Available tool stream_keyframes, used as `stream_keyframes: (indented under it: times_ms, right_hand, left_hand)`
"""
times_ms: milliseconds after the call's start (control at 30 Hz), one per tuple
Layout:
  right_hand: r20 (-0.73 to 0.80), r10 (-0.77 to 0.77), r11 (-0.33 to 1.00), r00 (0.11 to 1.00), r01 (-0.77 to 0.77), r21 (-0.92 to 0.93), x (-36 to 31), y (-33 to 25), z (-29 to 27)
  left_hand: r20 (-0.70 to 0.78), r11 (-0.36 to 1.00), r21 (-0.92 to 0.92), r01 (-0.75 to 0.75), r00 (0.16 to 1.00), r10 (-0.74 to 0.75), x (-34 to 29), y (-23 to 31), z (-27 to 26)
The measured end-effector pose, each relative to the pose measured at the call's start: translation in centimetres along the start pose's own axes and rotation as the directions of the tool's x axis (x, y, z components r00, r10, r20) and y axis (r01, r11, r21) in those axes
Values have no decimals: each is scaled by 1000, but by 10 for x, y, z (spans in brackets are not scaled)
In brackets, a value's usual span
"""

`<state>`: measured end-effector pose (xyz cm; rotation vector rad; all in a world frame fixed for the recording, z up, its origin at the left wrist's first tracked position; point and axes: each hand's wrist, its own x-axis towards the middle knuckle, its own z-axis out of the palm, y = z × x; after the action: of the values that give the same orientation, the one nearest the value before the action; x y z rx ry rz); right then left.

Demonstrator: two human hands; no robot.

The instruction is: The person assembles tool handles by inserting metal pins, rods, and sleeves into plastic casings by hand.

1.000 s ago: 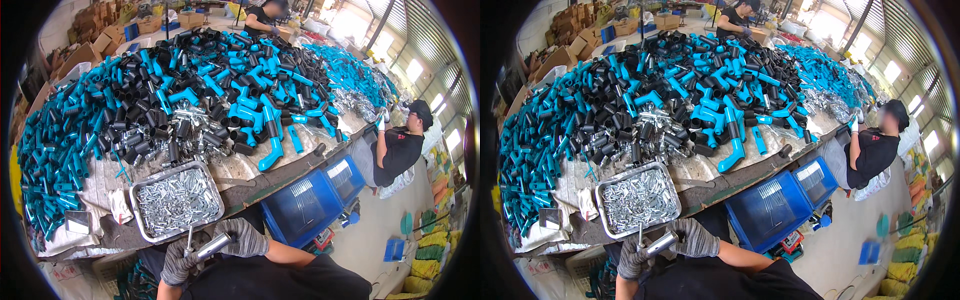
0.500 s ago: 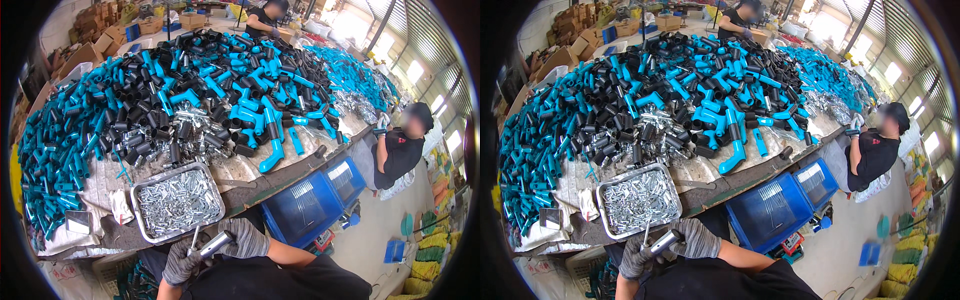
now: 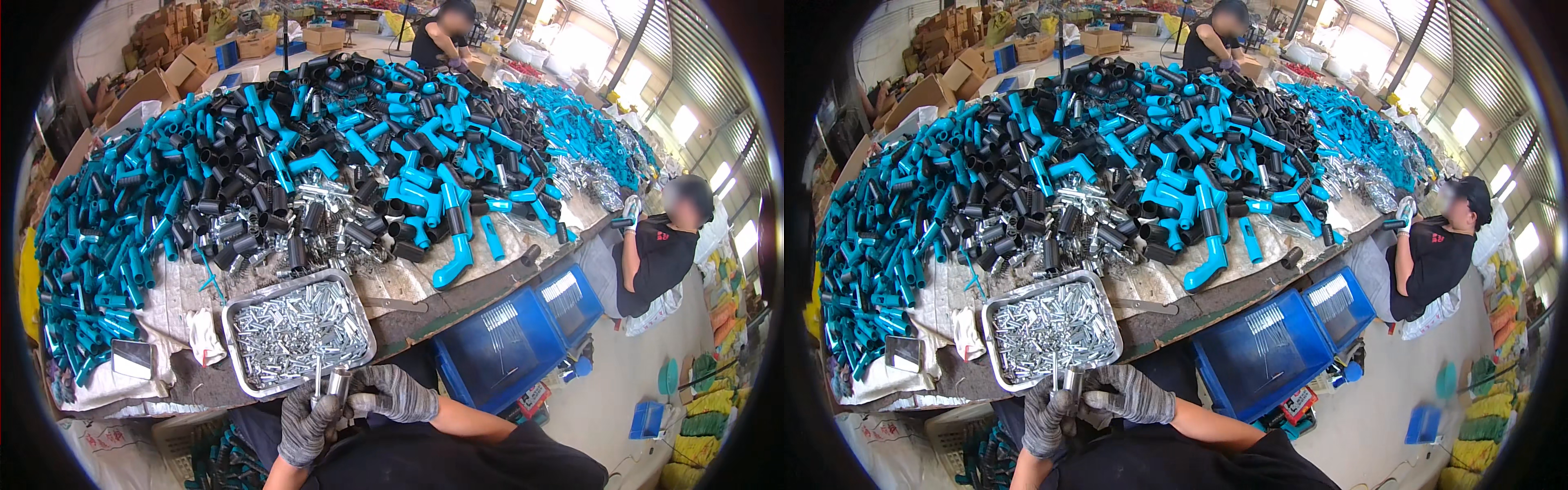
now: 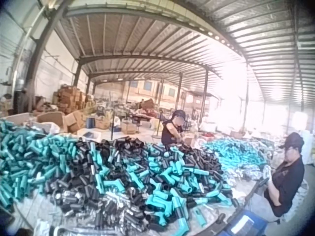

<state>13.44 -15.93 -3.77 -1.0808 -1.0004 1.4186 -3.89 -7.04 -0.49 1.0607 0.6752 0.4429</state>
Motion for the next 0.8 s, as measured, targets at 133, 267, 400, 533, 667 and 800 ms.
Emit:
stream_keyframes:
  times_ms: [133,267,400,533,667,800]
  right_hand:
    - [-43,-40,997,998,43,64,4,7,7]
    - [12,-7,998,1000,7,-58,3,12,4]
    - [-4,60,993,998,-60,-101,-4,16,-7]
    - [-37,-35,950,999,22,-310,-9,35,-20]
    - [-4,-96,959,995,91,-269,-25,39,-37]
    - [-4,46,934,999,-42,354,-34,26,-36]
  left_hand:
    - [-4,998,-62,9,1000,-9,-2,2,2]
    - [-140,899,377,-221,946,291,-5,5,11]
    - [-249,920,-391,-45,967,-59,-3,-4,-9]
    - [-234,939,-300,-167,967,97,-3,0,-27]
    - [-251,986,-96,-140,962,112,-2,5,-22]
    - [-287,985,-170,-33,958,-17,3,-9,-32]
